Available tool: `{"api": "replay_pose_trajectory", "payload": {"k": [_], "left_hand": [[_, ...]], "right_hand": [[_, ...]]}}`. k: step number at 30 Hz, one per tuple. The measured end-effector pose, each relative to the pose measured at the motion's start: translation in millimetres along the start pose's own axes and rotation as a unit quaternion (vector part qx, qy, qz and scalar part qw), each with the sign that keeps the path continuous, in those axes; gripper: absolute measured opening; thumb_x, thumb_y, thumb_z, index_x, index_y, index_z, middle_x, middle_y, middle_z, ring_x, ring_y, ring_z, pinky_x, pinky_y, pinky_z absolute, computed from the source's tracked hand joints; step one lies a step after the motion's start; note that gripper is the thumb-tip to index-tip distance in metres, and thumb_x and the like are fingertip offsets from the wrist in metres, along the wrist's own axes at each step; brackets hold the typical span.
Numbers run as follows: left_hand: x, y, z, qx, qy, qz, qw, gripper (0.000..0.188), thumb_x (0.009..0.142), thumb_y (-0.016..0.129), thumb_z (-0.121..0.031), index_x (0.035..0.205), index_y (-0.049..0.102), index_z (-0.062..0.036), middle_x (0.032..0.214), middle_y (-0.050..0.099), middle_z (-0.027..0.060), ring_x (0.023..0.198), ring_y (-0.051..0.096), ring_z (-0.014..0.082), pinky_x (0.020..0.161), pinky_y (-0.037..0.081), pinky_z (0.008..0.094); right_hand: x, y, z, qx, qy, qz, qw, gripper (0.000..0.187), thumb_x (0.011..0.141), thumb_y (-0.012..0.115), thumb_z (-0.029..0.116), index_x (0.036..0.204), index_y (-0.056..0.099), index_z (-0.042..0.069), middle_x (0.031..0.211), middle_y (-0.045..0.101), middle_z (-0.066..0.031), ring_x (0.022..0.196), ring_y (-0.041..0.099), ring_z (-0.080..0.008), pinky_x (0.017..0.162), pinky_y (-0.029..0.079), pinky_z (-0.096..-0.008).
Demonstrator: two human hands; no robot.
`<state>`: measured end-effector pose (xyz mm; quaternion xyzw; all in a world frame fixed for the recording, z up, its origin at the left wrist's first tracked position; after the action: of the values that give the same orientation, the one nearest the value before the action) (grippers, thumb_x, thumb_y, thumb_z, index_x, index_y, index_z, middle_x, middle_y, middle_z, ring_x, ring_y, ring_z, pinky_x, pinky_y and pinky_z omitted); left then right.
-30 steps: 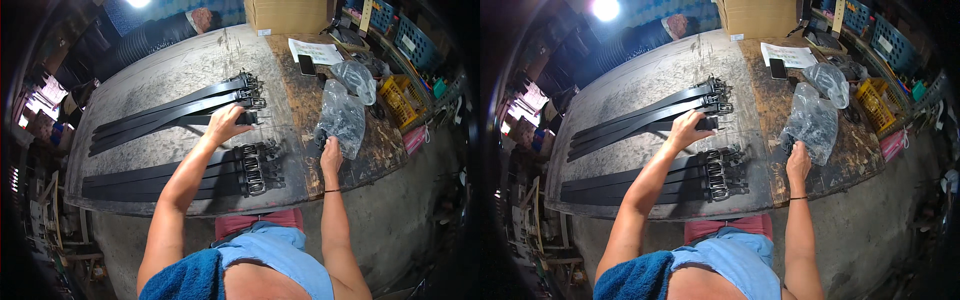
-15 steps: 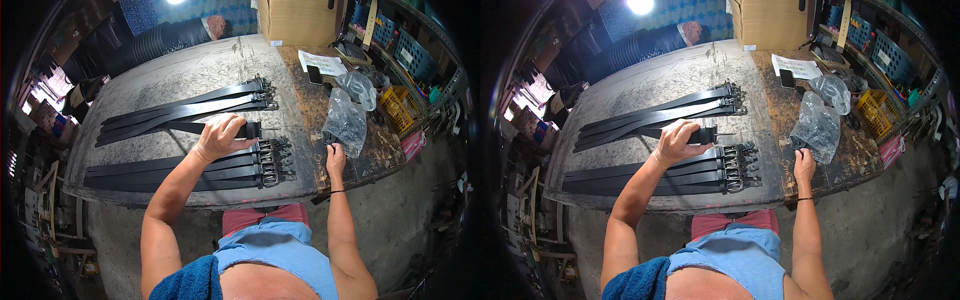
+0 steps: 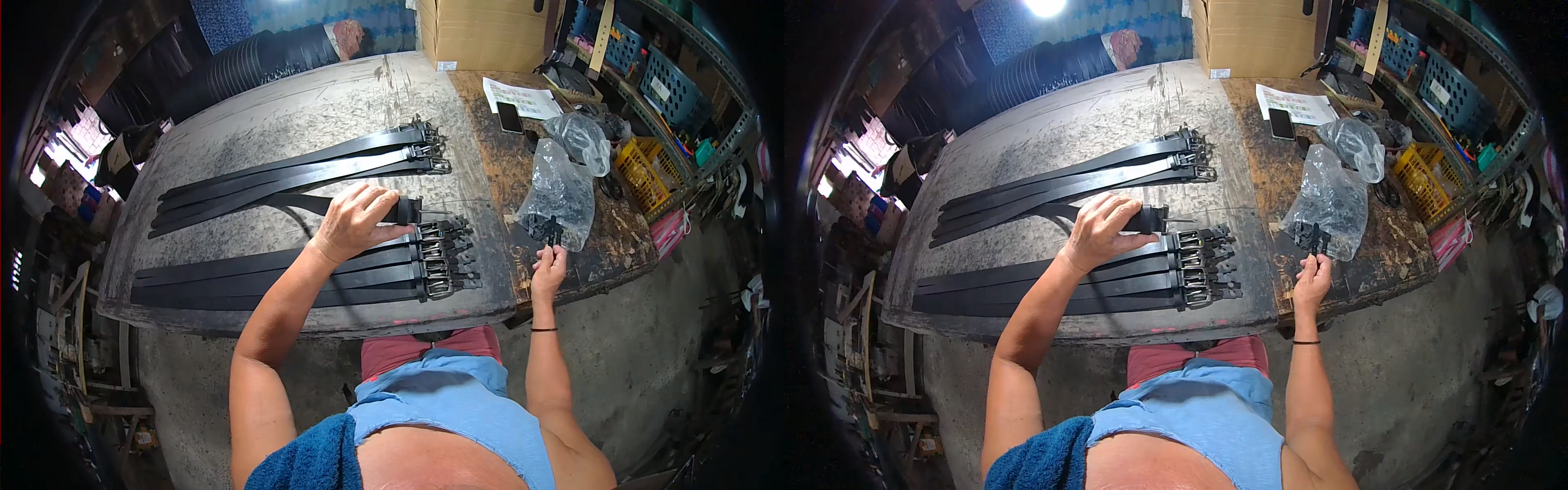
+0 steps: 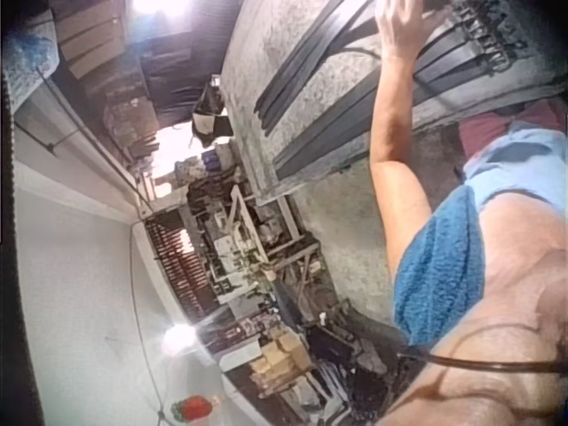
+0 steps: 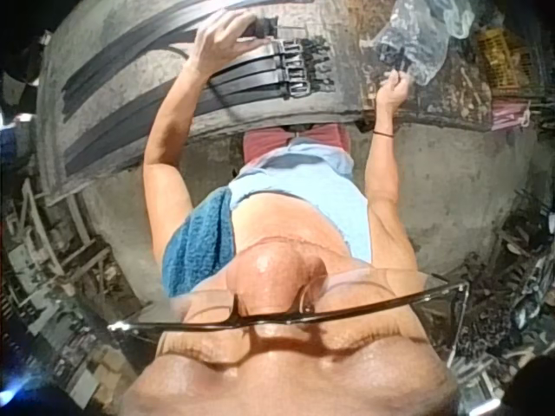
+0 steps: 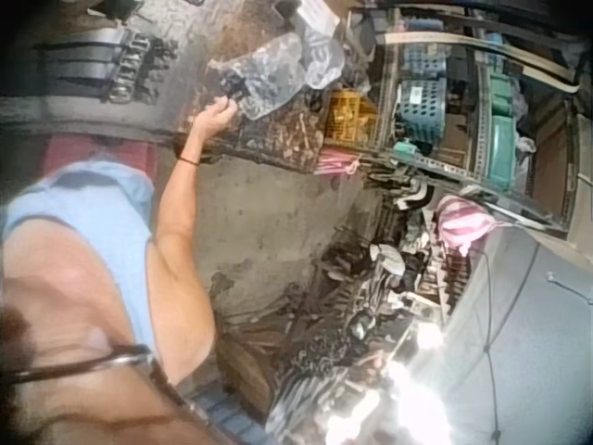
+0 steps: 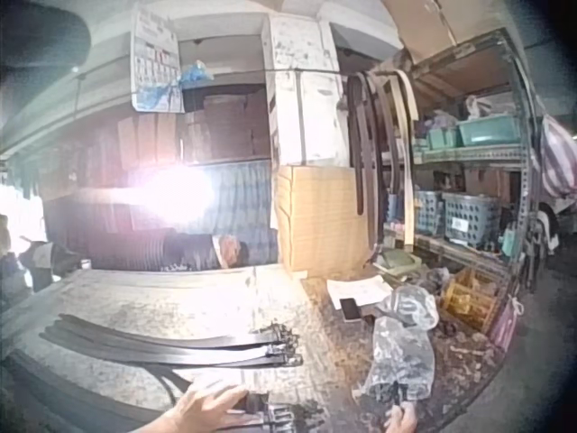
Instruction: Assembling hardware components (buckles and loops) onto leather belt straps.
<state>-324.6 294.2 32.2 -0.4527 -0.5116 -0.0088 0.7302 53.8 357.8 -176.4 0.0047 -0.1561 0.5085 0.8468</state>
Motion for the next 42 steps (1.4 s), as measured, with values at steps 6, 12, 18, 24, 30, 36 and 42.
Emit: {"api": "replay_pose_trajectory", "payload": {"k": [6,12,18,24,30,36,42], "left_hand": [[-19,13,10,0.054,-0.036,0.002,0.998,0.057,0.063,0.082,-0.048,0.092,0.059,-0.004,0.069,0.057,0.0055,0.063,0.06,0.0218,0.057,0.052,0.0316],[-23,8,6,0.11,-0.034,-0.026,0.993,0.052,0.066,0.083,-0.043,0.094,0.061,-0.0045,0.072,0.06,0.0068,0.064,0.062,0.0215,0.057,0.052,0.0315],[-10,-8,-11,0.035,-0.106,-0.035,0.993,0.045,0.067,0.083,-0.035,0.094,0.061,-0.0057,0.075,0.063,0.0093,0.062,0.063,0.0245,0.057,0.052,0.0335],[-50,-14,-26,-0.17,-0.374,0.027,0.911,0.024,0.082,0.072,-0.017,0.094,0.057,-0.003,0.073,0.063,0.0129,0.06,0.063,0.0236,0.055,0.049,0.033],[-91,-6,-34,-0.36,-0.453,-0.022,0.815,0.015,0.1,0.046,-0.011,0.11,0.049,-0.0008,0.083,0.064,0.008,0.081,0.065,0.0138,0.068,0.053,0.0287],[-94,-20,-41,-0.564,-0.377,-0.102,0.728,0.031,0.098,0.041,-0.004,0.128,0.042,0.0038,0.109,0.062,0.0159,0.093,0.064,0.0202,0.079,0.052,0.0345],[-93,-23,-52,-0.6,-0.427,0.007,0.677,0.029,0.099,0.045,-0.005,0.127,0.05,0.0032,0.108,0.063,0.0101,0.091,0.063,0.0148,0.077,0.052,0.0264]], "right_hand": [[-7,9,11,0.029,0.005,0.018,0.999,0.022,0.098,0.053,0.023,0.098,0.054,0.001,0.077,0.059,-0.0021,0.053,0.044,-0.0066,0.049,0.038,-0.0254],[-2,16,14,0.022,0.026,0.05,0.998,0.03,0.099,0.051,0.03,0.091,0.058,0.002,0.078,0.058,-0.0006,0.056,0.044,-0.0064,0.051,0.038,-0.0251],[-16,46,72,0.067,-0.066,0.155,0.983,0.025,0.1,0.052,0.026,0.1,0.062,0.003,0.092,0.06,-0.0006,0.062,0.048,-0.004,0.053,0.041,-0.0187],[-50,92,153,0.131,-0.085,0.314,0.937,0.01,0.092,0.06,0.006,0.097,0.064,-0.001,0.091,0.053,-0.0022,0.065,0.052,-0.0079,0.055,0.042,-0.0211],[-82,133,174,0.138,-0.068,0.427,0.891,0.011,0.092,0.058,0.005,0.099,0.065,0.0,0.089,0.054,-0.0022,0.062,0.052,-0.0067,0.054,0.044,-0.0212],[-123,171,177,0.187,-0.018,0.549,0.815,0.011,0.093,0.058,0.008,0.099,0.065,0.001,0.084,0.05,-0.0006,0.063,0.05,-0.0059,0.055,0.042,-0.0217],[-152,183,188,0.319,0.123,0.651,0.678,0.017,0.095,0.059,0.015,0.103,0.064,0.001,0.088,0.057,-0.0009,0.07,0.055,-0.0065,0.06,0.048,-0.0216]]}}
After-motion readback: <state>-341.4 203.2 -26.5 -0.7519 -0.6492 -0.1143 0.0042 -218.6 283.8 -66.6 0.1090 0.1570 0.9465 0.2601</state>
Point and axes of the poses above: each hand's wrist, its own x-axis towards the middle knuckle, its own y-axis out of the palm, z = x × y, the point moved 5 cm from there along x, towards the middle knuckle
